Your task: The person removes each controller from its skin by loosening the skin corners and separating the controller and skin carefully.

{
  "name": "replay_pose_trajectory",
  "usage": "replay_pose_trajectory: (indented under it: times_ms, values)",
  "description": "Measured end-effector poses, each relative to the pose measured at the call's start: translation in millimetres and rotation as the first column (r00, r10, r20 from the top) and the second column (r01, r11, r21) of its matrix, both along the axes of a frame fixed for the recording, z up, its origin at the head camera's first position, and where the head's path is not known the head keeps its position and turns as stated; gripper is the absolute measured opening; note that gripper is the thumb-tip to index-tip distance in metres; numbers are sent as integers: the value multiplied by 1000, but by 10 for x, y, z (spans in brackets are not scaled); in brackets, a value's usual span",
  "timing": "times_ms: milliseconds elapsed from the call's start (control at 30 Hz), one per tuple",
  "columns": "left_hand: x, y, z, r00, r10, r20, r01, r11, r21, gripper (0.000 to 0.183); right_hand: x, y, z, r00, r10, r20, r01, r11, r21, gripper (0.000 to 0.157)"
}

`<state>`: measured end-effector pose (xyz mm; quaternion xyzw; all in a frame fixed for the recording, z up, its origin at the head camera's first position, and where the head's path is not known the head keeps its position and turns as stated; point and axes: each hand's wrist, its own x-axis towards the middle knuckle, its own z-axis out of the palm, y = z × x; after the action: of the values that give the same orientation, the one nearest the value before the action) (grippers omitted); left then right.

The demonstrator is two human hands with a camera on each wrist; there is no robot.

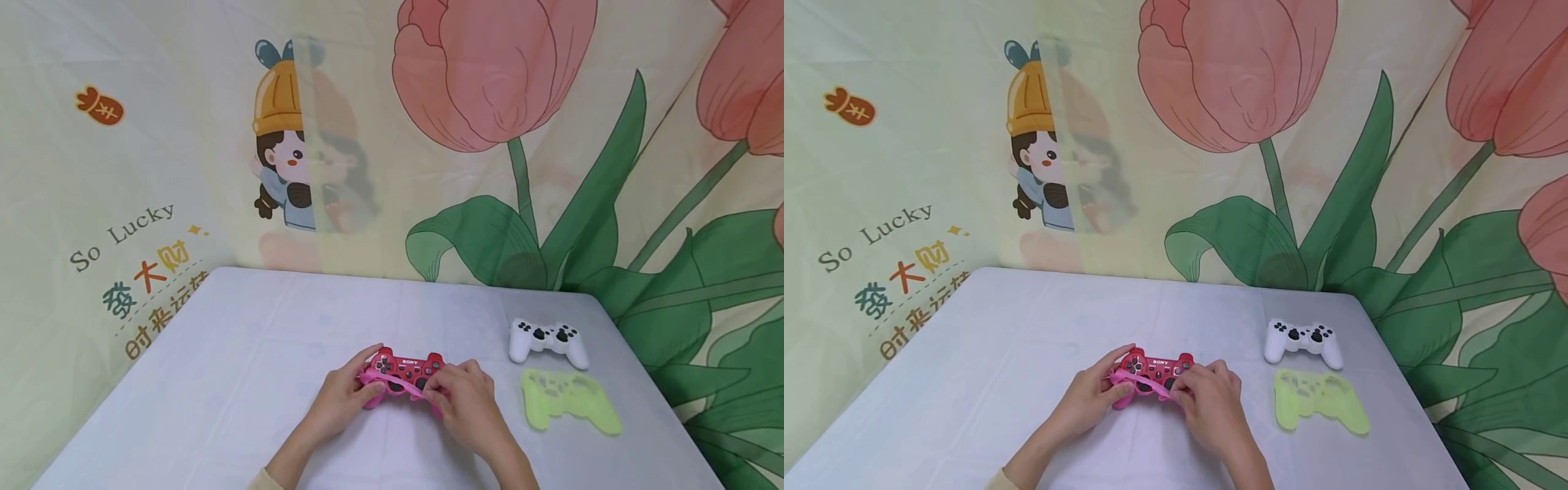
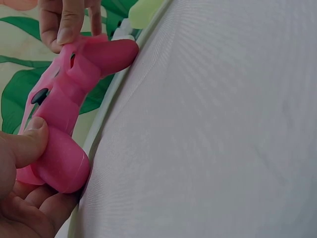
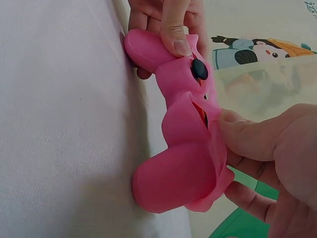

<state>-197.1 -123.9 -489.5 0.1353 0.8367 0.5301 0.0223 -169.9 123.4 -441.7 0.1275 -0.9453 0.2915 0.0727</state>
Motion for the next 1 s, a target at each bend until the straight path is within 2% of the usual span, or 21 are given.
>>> replay_pose_trajectory:
  times_ms: [233,400,733,1000]
  values:
    - [-3,-8,8,1000,-2,-15,2,1000,2,67,-26,-17,-27,998,-40,-38,41,999,7,20]
    - [-4,-4,10,1000,-8,8,8,1000,10,68,-42,-26,-55,994,-78,-77,77,997,-16,22]
    - [1,0,17,999,-19,26,19,999,29,68,-64,-30,-89,989,-122,-83,119,992,-34,19]
    - [-2,-4,-3,999,-6,40,6,1000,6,68,-81,-32,-130,983,-142,-119,134,988,-73,20]
